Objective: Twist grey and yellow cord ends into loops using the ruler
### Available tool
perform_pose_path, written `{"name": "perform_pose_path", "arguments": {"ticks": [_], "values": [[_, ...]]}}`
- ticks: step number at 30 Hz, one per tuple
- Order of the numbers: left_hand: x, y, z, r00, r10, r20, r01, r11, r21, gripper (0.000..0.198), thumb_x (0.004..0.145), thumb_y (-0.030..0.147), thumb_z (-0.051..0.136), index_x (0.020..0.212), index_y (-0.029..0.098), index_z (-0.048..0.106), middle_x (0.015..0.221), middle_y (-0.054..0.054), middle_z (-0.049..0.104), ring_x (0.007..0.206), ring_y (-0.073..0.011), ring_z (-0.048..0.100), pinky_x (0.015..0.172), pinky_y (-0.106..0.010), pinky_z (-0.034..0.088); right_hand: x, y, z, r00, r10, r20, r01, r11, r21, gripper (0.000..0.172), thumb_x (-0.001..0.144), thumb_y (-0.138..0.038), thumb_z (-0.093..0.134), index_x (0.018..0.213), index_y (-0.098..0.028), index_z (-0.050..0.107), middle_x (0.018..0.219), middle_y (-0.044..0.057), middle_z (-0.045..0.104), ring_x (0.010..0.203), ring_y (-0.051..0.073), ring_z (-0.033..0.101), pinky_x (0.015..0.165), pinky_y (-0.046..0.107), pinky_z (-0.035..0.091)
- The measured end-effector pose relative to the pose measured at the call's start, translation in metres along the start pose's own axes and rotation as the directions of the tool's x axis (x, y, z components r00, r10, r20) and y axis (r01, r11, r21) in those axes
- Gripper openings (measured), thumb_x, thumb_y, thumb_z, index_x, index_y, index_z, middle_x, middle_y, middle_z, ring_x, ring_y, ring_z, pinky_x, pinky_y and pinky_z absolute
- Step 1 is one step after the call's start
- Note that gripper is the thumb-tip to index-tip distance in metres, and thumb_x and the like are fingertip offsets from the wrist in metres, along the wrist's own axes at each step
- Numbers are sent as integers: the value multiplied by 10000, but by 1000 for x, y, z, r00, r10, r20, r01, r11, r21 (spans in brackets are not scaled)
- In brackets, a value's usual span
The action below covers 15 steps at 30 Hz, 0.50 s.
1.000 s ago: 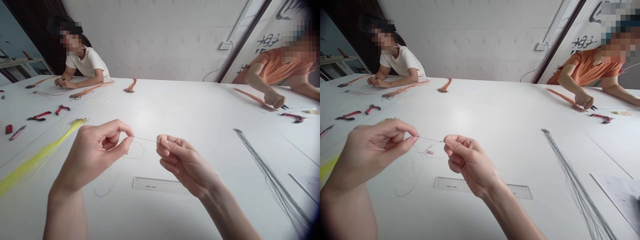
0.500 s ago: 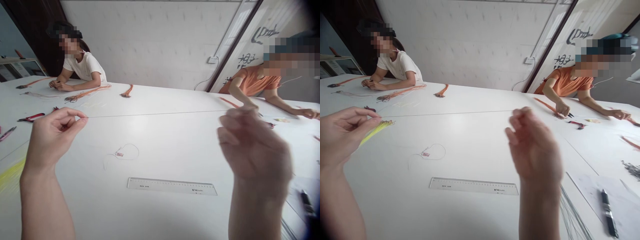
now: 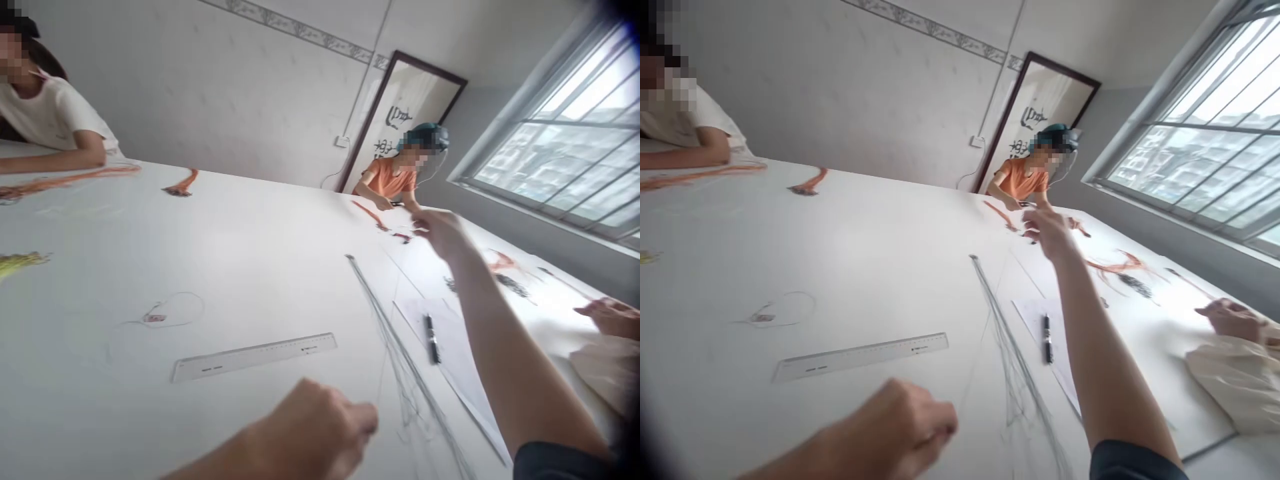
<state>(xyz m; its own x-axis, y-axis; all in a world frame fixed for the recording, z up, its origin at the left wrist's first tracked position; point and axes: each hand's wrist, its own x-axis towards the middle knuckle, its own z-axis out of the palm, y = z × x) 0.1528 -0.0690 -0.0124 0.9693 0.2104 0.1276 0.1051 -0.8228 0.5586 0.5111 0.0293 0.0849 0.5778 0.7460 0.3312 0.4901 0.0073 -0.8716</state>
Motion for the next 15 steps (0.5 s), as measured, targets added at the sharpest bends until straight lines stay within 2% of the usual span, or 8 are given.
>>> {"name": "perform_pose_path", "arguments": {"ticks": [3,6,8,10,15], "values": [[43,11,73,994,0,109,5,999,-52,146,756,172,549,889,195,606,718,-7,677,554,-125,541,465,-213,268,0,40,8,969,180,171,-145,969,-198,168,870,-268,553,868,-102,577,767,3,578,618,81,547,557,221,478],[77,16,119,995,-31,92,39,996,-86,119,743,211,581,847,195,635,755,-25,690,626,-155,581,536,-224,351,-3,78,16,925,290,245,-200,921,-335,199,883,-276,536,979,-106,575,891,37,599,725,112,588,636,268,514],[92,16,134,997,-39,60,44,995,-91,110,762,232,572,842,192,635,751,-21,682,687,-158,586,663,-249,411,0,99,24,907,330,262,-213,895,-391,230,885,-285,532,1032,-111,566,962,56,597,794,134,596,685,300,521],[102,13,143,998,-47,30,50,994,-93,110,772,240,566,840,180,629,749,-21,667,741,-160,576,748,-267,417,6,116,35,898,350,266,-214,877,-430,255,887,-294,528,1068,-118,557,1012,68,590,842,150,596,720,324,521],[115,-2,168,997,-79,-12,77,993,-85,95,729,259,626,786,183,628,840,-52,638,859,-222,526,735,-309,398,24,150,64,904,338,262,-179,855,-487,277,885,-304,527,1096,-126,550,1055,72,580,882,166,592,744,344,517]]}}
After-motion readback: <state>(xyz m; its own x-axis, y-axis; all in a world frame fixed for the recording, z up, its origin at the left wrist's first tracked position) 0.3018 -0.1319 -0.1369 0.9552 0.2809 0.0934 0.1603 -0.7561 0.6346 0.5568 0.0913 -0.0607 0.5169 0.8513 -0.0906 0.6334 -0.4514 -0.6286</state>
